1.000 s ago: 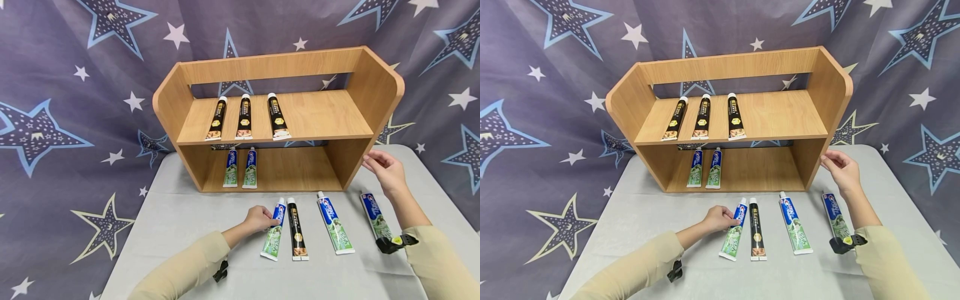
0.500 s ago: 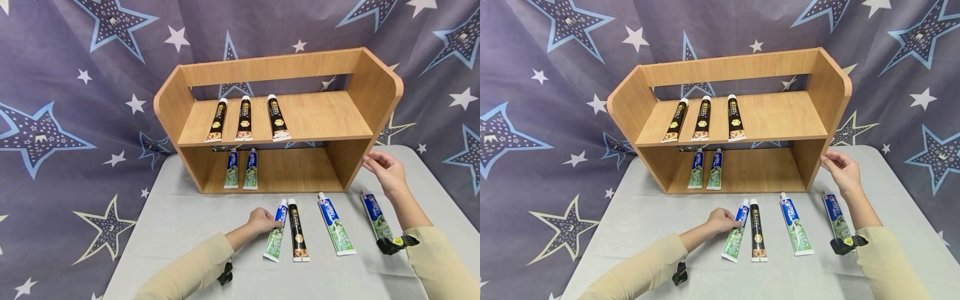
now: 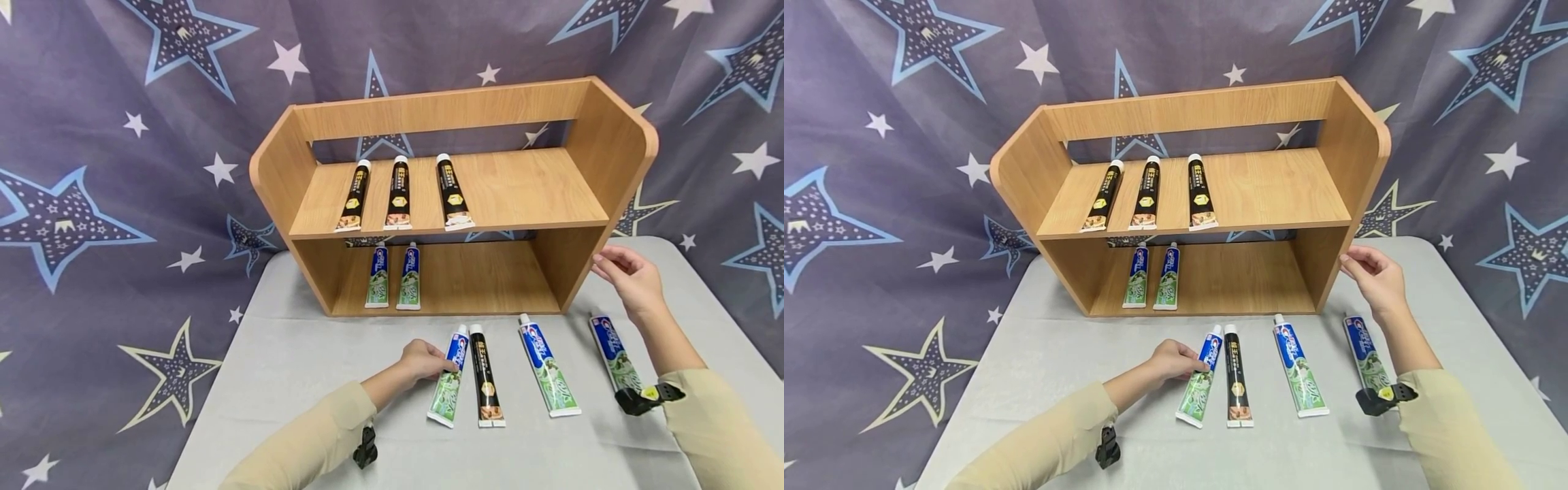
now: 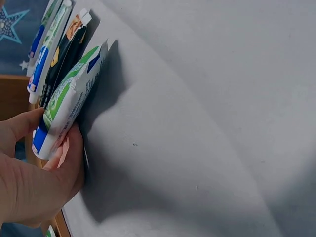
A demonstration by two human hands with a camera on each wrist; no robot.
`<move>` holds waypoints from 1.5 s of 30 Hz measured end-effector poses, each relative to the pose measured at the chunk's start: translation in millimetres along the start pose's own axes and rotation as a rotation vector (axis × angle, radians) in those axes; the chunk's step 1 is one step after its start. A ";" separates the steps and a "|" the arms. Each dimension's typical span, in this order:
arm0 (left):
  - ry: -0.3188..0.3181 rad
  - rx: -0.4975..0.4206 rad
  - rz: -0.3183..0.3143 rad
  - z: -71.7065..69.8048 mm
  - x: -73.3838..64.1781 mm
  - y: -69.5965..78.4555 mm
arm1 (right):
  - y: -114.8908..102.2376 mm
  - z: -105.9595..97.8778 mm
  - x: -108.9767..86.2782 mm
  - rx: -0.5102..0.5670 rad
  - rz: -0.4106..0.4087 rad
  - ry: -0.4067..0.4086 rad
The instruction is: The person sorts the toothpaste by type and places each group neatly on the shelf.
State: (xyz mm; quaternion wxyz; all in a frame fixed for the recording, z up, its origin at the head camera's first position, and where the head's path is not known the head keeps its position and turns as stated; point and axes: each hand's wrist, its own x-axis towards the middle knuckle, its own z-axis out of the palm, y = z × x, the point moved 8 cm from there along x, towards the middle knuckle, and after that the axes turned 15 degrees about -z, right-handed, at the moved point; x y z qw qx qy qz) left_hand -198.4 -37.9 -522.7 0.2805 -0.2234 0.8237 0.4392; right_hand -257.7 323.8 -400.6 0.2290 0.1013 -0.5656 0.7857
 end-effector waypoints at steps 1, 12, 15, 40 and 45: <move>-0.005 -0.005 0.001 -0.7 0.1 -0.1 | -0.2 0.2 0.1 0.002 -0.002 -0.001; -0.051 -0.022 0.000 -8.3 0.8 -4.4 | -1.1 1.6 0.7 0.003 0.007 -0.004; -0.058 -0.027 0.000 -10.1 0.4 -5.0 | -1.4 2.0 0.7 -0.001 0.009 -0.005; -0.185 -0.174 -0.013 -15.5 6.5 0.1 | -3.1 1.8 1.0 0.008 -0.004 -0.020; -0.214 -0.220 -0.024 -14.1 12.1 8.6 | -4.1 2.2 1.3 0.016 -0.017 -0.020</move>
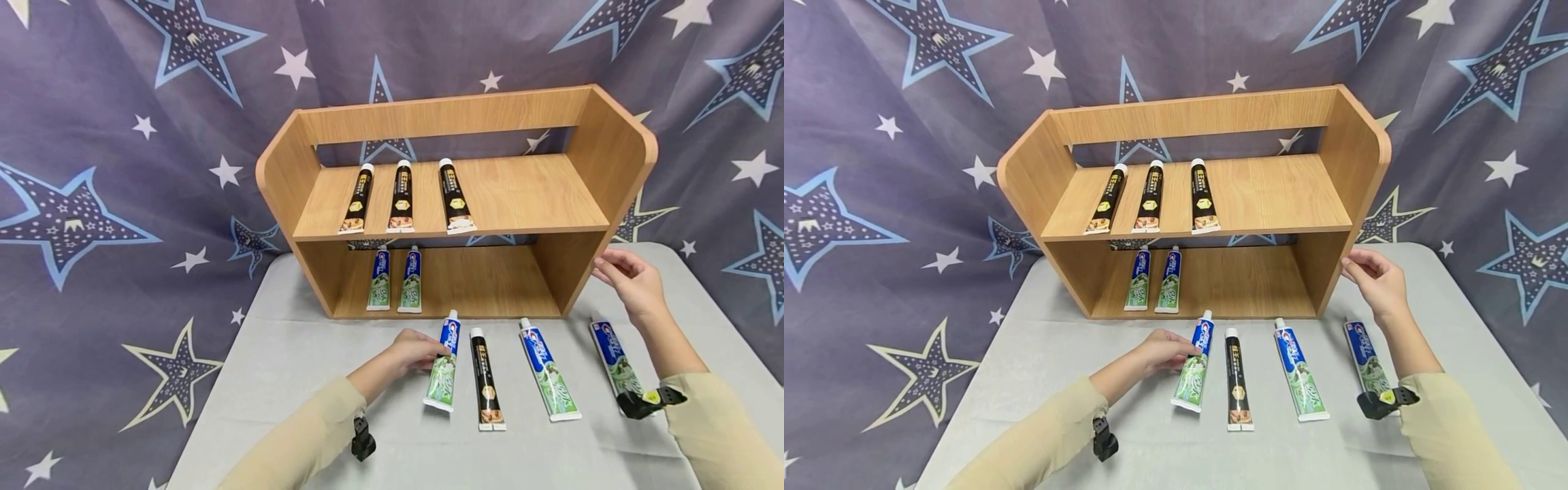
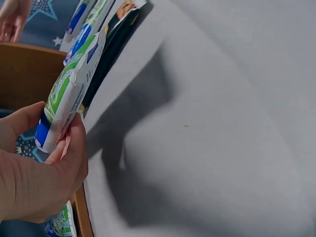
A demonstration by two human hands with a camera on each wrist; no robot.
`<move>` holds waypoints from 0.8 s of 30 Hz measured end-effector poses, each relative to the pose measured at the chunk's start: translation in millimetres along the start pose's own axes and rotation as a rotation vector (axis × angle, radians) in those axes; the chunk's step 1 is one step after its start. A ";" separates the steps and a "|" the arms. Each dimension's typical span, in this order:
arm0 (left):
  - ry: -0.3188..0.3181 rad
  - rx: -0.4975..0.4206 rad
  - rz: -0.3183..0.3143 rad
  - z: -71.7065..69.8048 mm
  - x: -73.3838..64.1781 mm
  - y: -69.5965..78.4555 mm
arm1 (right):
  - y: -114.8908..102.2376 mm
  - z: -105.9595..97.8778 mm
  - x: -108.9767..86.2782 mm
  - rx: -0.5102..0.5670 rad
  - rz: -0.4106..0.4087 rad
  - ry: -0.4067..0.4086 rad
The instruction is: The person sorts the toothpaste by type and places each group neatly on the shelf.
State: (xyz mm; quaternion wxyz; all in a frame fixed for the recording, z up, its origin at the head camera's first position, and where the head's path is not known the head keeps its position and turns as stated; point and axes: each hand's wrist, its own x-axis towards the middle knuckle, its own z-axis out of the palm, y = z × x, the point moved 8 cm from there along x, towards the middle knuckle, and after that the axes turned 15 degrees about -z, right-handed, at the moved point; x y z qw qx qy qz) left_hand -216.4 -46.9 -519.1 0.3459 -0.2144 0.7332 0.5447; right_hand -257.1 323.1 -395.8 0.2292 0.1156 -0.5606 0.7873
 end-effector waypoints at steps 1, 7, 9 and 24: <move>-0.001 -0.007 -0.007 0.1 1.7 1.6 | 0.2 -0.2 -0.2 -0.003 0.001 0.000; 0.002 -0.056 -0.050 0.4 10.1 14.6 | 0.9 -0.9 -0.6 0.022 0.000 0.001; 0.015 -0.075 -0.062 -0.7 14.4 19.6 | 0.7 -1.1 -0.3 0.044 -0.005 0.006; 0.125 -0.161 -0.047 -12.5 39.3 67.4 | 1.0 0.2 -0.1 0.034 0.007 0.011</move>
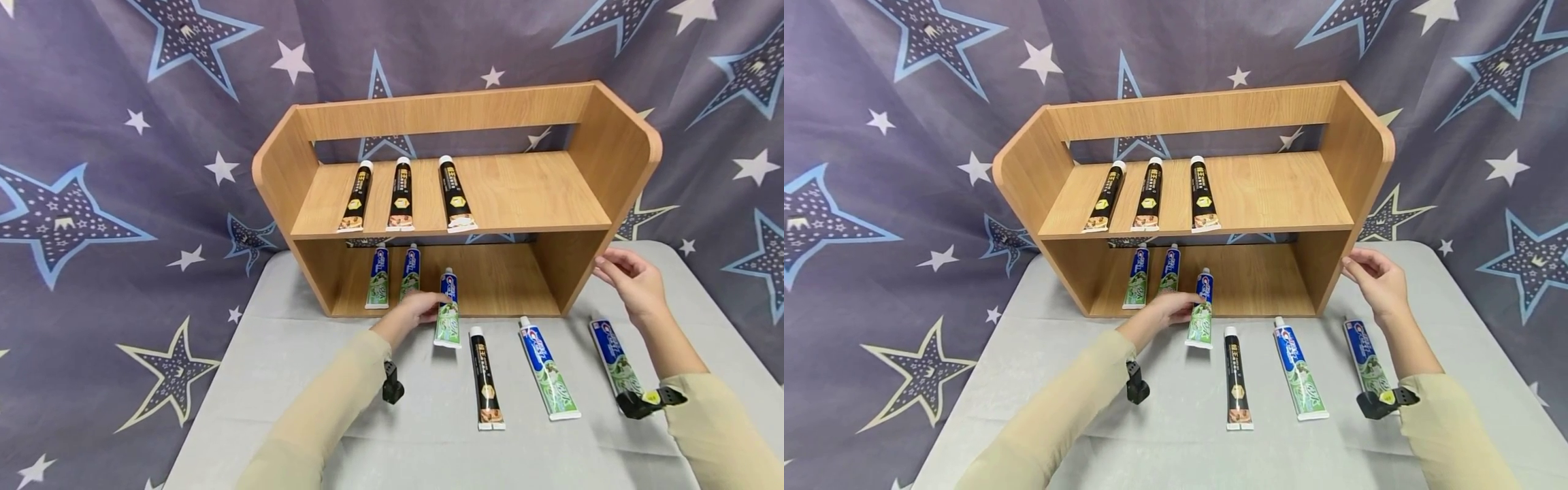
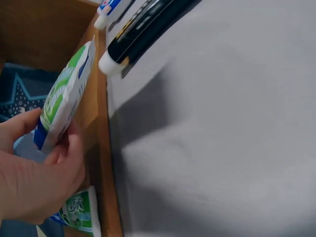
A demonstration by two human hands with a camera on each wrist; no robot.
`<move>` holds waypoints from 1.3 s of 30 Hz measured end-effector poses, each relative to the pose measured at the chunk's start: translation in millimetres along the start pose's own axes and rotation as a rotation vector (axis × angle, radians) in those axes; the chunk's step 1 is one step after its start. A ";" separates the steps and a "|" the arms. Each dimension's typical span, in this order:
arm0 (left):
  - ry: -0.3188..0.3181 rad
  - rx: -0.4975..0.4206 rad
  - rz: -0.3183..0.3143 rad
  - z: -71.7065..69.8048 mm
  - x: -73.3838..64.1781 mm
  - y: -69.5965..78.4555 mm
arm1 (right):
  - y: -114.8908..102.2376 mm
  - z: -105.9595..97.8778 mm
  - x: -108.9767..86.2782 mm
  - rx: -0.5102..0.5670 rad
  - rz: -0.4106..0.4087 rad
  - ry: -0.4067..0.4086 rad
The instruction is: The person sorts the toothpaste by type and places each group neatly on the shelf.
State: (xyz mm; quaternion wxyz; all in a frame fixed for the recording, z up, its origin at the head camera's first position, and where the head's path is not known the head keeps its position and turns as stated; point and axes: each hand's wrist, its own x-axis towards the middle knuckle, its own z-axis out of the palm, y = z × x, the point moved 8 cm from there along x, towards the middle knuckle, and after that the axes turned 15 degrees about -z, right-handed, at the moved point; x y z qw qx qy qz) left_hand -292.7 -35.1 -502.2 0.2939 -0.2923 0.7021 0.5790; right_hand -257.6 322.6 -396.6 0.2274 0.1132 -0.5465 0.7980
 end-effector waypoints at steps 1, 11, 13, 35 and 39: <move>0.022 -0.009 0.001 -0.2 3.1 3.2 | 0.5 0.2 -0.4 -0.002 0.004 -0.001; 0.104 -0.127 0.090 9.1 86.1 29.0 | 1.9 0.1 0.5 -0.013 0.017 0.006; 0.189 -0.064 0.109 10.2 87.8 33.2 | 2.3 0.0 0.8 -0.036 0.029 0.004; 0.625 0.503 0.521 12.4 87.3 72.7 | -0.6 0.3 2.7 -0.020 0.013 0.009; 0.553 0.502 0.421 10.1 38.1 72.9 | 0.9 -1.5 2.3 -0.017 0.029 0.017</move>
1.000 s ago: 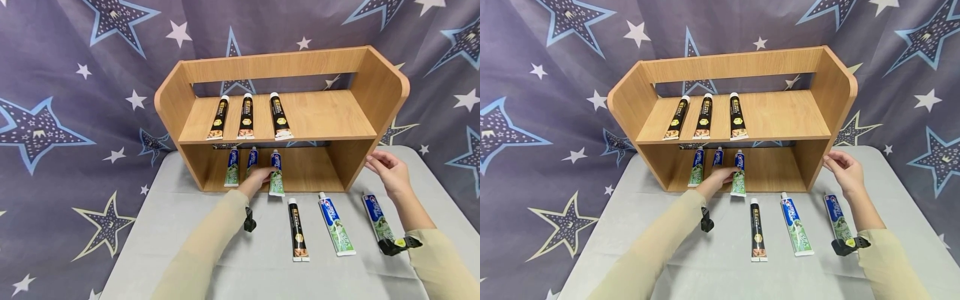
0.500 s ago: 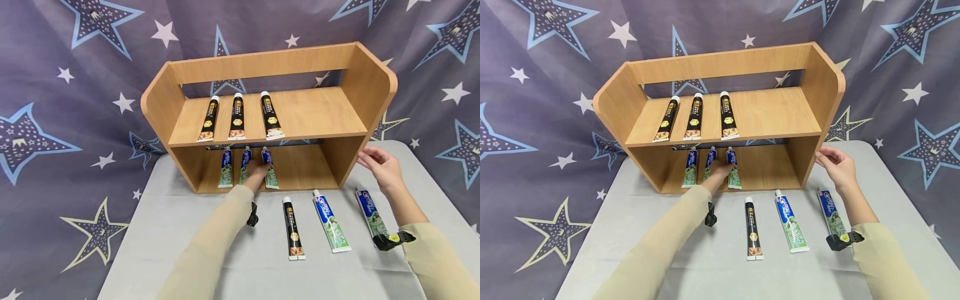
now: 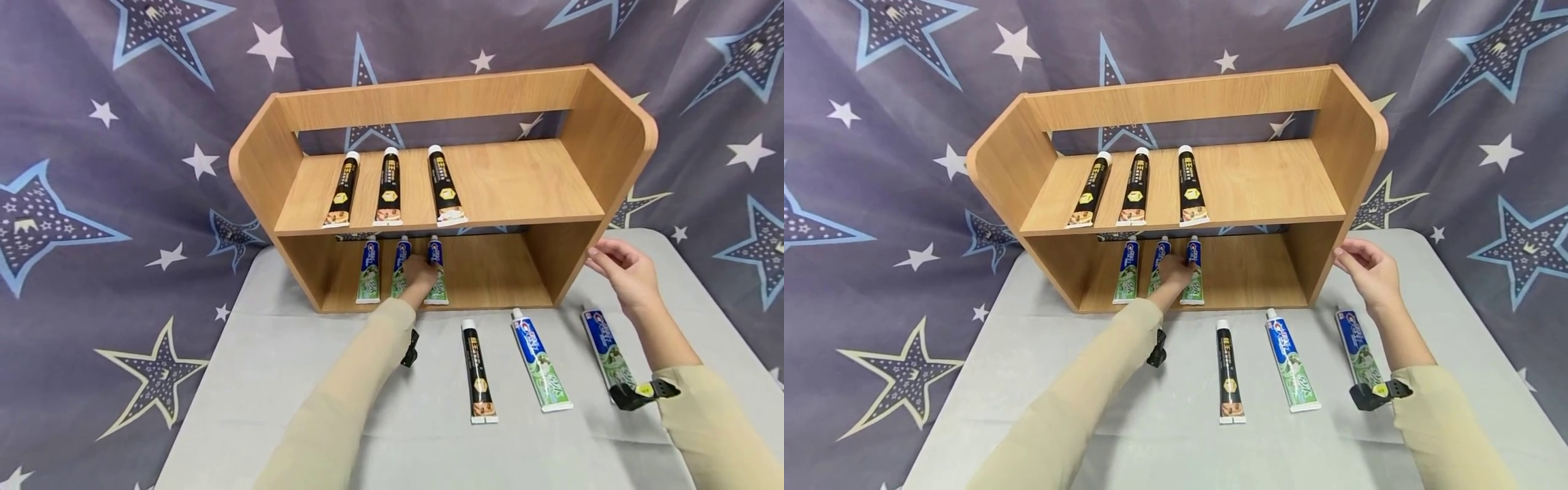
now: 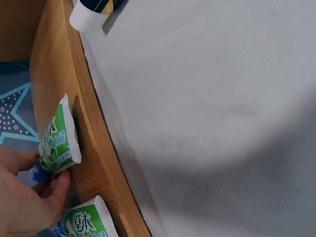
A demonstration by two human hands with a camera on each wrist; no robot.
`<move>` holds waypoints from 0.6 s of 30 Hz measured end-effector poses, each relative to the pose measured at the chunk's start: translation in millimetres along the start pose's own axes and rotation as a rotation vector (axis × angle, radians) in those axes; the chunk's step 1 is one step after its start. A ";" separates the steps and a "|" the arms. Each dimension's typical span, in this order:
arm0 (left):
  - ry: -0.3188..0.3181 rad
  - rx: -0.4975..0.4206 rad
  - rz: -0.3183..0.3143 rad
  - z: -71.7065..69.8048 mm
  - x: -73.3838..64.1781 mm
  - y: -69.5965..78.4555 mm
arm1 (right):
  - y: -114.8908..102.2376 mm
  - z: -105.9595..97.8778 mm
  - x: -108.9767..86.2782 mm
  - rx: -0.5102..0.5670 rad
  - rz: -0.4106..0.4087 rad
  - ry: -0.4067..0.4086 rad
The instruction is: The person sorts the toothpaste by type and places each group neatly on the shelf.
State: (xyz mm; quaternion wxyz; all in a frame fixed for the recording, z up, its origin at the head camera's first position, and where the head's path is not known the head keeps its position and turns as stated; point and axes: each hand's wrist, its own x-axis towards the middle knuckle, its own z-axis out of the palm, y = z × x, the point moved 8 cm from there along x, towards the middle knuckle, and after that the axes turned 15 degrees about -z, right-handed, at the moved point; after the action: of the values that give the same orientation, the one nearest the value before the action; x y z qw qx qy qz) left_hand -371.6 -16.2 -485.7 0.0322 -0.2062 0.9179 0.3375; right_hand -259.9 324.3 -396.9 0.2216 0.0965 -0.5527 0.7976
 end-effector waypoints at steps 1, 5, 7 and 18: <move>0.007 -0.004 0.004 -3.0 -4.3 0.1 | -0.1 0.2 -0.3 -0.002 0.001 -0.001; 0.010 0.021 0.040 -10.2 -15.5 1.9 | -0.8 1.0 -1.1 0.002 0.002 -0.004; 0.015 0.032 0.075 -13.0 -19.4 3.5 | -1.3 1.4 -1.3 0.000 0.001 -0.006; -0.075 0.114 0.087 -7.4 -22.0 -8.9 | -1.0 0.3 -3.2 -0.014 0.006 -0.004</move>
State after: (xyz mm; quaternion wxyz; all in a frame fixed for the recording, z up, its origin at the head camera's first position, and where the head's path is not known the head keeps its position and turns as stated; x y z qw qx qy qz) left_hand -347.4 -19.1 -481.1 0.0636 -0.1512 0.9419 0.2930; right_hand -256.7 323.5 -397.2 0.2190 0.0948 -0.5588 0.7942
